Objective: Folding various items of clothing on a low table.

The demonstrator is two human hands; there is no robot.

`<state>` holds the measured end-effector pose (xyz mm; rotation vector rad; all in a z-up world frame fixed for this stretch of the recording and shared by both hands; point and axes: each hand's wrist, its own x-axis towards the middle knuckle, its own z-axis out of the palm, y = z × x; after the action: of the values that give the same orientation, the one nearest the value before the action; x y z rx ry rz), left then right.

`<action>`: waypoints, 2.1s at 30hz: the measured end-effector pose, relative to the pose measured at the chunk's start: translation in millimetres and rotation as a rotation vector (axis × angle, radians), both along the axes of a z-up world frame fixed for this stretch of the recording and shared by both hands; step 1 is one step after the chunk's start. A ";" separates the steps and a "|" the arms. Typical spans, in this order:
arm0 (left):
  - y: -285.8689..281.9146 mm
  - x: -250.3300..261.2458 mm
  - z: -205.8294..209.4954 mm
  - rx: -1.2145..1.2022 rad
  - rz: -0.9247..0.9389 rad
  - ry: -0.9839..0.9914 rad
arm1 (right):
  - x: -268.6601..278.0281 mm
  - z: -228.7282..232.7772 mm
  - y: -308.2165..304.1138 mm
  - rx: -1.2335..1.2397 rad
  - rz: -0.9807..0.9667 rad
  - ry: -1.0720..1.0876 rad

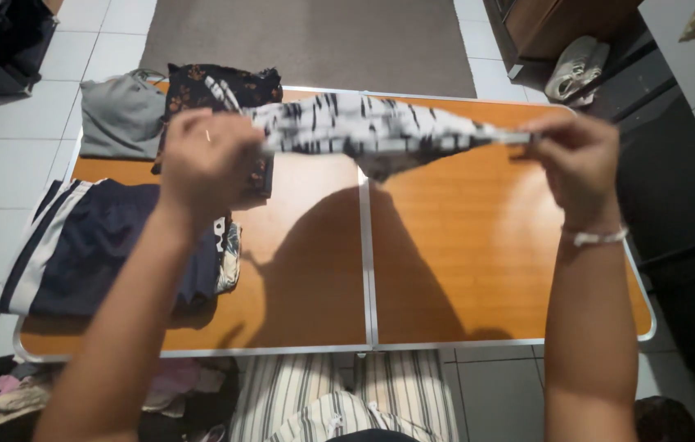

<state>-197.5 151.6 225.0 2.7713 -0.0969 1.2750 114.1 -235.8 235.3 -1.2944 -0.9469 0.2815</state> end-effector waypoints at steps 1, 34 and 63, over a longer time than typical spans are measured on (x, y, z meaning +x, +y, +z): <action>-6.4 -3.1 -6.2 0.071 0.004 -0.039 | -2.9 -16.1 -10.0 0.059 0.007 0.036; -149.0 52.8 -217.2 -0.308 0.265 0.656 | -41.4 -237.5 153.3 -0.710 -0.232 -0.627; -116.8 187.3 -237.8 -0.312 0.237 0.531 | -55.2 -246.4 134.5 -0.960 -0.591 -0.565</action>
<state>-10.2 34.8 -12.8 2.7834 0.4358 0.4860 58.9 -101.3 -11.1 -2.5604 -0.8494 -0.1410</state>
